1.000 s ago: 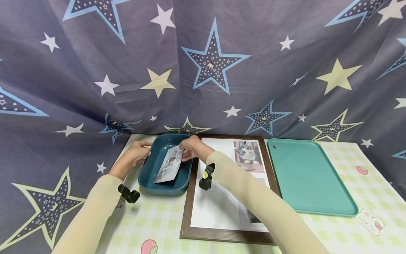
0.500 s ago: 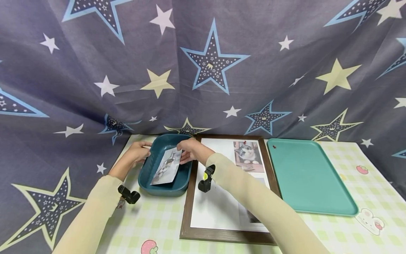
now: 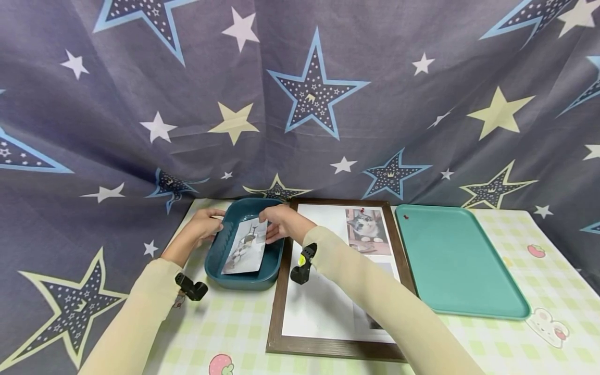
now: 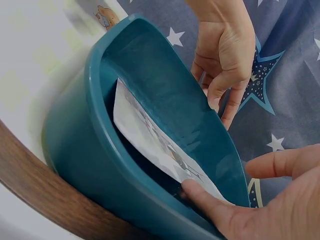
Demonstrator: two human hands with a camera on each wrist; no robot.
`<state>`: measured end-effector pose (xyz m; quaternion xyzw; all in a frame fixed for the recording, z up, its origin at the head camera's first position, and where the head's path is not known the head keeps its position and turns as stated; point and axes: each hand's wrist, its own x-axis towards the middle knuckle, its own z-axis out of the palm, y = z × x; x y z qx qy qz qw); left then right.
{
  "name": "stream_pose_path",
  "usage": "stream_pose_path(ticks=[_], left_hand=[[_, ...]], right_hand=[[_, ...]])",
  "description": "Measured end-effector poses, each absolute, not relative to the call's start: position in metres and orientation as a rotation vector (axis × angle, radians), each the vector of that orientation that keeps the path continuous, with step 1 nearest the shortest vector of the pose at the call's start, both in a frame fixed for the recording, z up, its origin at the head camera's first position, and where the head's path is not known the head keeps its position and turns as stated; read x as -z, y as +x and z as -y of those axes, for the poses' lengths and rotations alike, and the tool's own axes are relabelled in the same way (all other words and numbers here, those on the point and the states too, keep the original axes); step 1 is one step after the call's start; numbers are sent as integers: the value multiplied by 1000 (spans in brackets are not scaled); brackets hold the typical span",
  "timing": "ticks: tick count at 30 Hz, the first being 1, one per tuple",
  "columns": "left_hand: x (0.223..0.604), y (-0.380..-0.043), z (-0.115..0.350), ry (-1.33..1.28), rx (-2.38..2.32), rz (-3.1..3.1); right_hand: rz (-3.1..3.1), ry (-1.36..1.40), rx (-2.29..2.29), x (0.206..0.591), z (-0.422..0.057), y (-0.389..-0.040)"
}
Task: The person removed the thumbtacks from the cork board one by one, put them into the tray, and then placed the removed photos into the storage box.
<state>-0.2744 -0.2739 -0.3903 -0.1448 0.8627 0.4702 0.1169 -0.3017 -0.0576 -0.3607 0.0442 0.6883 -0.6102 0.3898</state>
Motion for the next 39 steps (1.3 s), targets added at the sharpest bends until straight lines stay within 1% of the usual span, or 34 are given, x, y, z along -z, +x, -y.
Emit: stream_pose_path(ticks=[39], left_hand=[[389, -278, 273, -458, -1315, -2553]], right_hand=[[-1760, 83, 1482, 361, 56, -301]])
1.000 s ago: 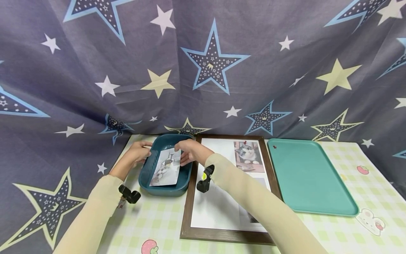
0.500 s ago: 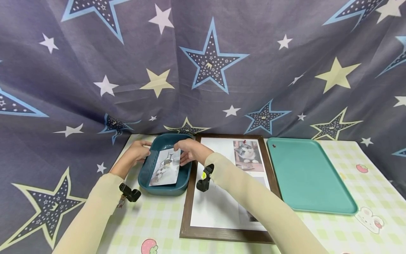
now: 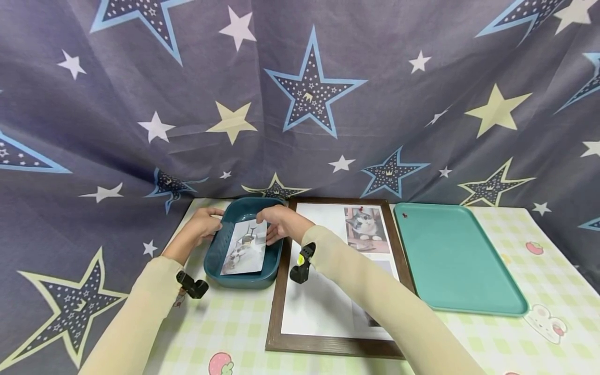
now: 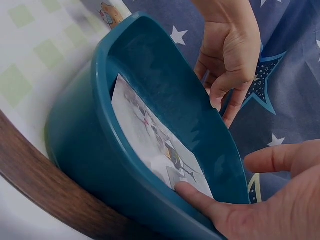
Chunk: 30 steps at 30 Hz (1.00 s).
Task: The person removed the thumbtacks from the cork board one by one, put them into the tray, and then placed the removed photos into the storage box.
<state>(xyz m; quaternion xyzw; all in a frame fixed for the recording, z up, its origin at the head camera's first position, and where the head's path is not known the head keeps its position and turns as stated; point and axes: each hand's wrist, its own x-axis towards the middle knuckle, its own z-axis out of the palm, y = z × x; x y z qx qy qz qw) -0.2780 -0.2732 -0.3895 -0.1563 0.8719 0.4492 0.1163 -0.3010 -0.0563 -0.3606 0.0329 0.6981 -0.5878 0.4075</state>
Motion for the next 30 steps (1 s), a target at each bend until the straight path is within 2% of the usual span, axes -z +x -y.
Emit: stream_pose_path(ticks=[22, 23, 29, 30], left_hand=[[391, -277, 271, -474, -1353, -2548], [391, -277, 271, -474, -1355, -2548], [393, -277, 272, -472, -1359, -2547], [394, -277, 273, -469, -1360, -2547]], right_hand=[[-1790, 106, 1470, 360, 58, -300], [-1789, 113, 1472, 373, 61, -311], [-1798, 144, 1480, 374, 63, -312], [-1800, 145, 1481, 361, 59, -301]])
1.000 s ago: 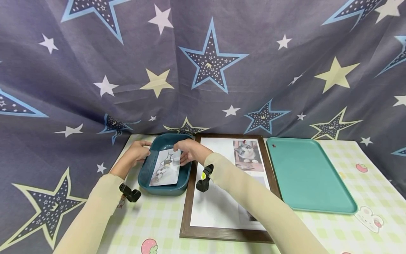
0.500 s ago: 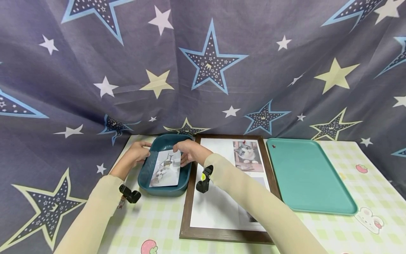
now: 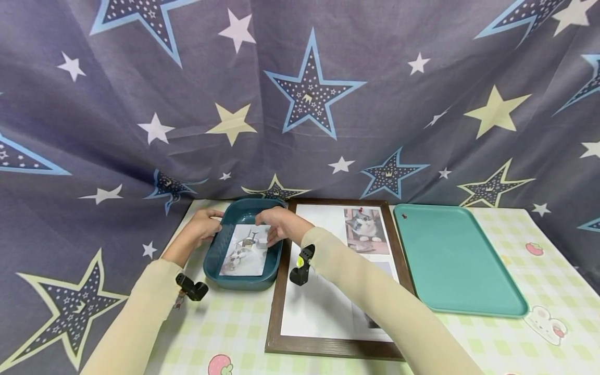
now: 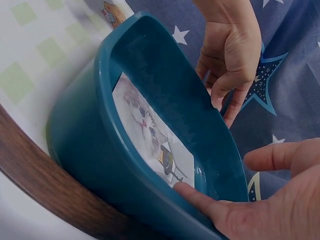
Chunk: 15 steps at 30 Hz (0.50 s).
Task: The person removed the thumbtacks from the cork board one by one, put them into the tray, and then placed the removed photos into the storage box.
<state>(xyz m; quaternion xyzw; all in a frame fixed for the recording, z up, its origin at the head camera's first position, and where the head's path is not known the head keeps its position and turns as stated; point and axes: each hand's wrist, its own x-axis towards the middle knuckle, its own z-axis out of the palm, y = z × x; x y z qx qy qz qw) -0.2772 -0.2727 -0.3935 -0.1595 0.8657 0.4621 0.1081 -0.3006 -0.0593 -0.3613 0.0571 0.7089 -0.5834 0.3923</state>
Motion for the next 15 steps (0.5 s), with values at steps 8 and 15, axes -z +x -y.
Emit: stream_pose_path(ticks=[8, 15], left_hand=[[393, -277, 274, -469, -1367, -2540], [393, -277, 273, -470, -1349, -2544]], right_hand=[[-1788, 139, 1490, 362, 59, -300], [-1769, 80, 1515, 364, 56, -298]])
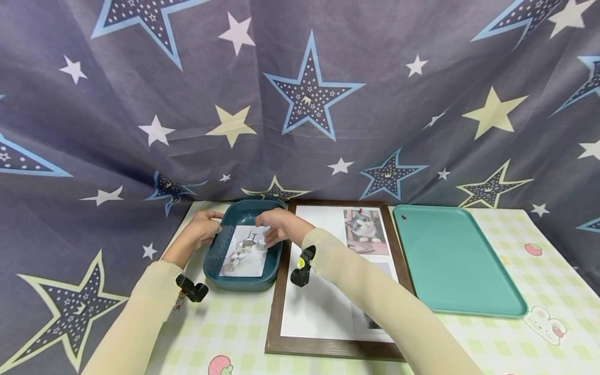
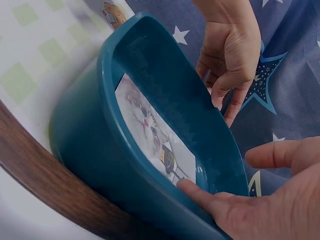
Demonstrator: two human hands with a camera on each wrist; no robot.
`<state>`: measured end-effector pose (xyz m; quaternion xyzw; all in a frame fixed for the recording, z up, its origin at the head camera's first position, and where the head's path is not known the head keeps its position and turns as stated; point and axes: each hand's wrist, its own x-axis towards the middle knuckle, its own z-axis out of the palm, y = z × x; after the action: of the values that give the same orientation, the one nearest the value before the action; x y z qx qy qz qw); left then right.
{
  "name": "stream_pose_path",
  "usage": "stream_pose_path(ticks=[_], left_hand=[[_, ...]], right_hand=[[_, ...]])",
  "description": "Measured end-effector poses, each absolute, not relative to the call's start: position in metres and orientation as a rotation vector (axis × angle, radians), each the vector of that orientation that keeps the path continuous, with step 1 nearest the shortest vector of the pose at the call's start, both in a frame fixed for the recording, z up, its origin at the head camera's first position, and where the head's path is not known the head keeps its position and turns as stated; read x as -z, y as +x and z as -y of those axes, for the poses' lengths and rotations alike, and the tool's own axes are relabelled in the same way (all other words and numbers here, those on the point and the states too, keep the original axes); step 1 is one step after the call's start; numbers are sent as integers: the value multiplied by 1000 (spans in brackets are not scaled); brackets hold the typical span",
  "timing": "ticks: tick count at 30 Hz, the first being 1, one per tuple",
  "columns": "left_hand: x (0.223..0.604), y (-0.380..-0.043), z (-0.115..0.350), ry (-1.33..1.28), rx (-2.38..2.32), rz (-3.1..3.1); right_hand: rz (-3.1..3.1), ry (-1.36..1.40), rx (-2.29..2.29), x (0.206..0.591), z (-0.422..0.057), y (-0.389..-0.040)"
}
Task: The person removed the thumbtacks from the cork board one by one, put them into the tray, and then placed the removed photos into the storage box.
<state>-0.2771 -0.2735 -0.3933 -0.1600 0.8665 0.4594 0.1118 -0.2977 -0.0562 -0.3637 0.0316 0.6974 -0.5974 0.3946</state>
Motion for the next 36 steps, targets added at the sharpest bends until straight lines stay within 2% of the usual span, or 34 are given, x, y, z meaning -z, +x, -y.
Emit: stream_pose_path(ticks=[20, 29, 36], left_hand=[[392, -273, 275, -456, -1401, -2483], [384, -270, 225, -616, -1379, -2858], [375, -274, 174, -370, -1349, -3025]], right_hand=[[-1749, -133, 1478, 360, 41, -292], [-1844, -240, 1476, 348, 15, -290], [-1860, -314, 1506, 328, -25, -290]])
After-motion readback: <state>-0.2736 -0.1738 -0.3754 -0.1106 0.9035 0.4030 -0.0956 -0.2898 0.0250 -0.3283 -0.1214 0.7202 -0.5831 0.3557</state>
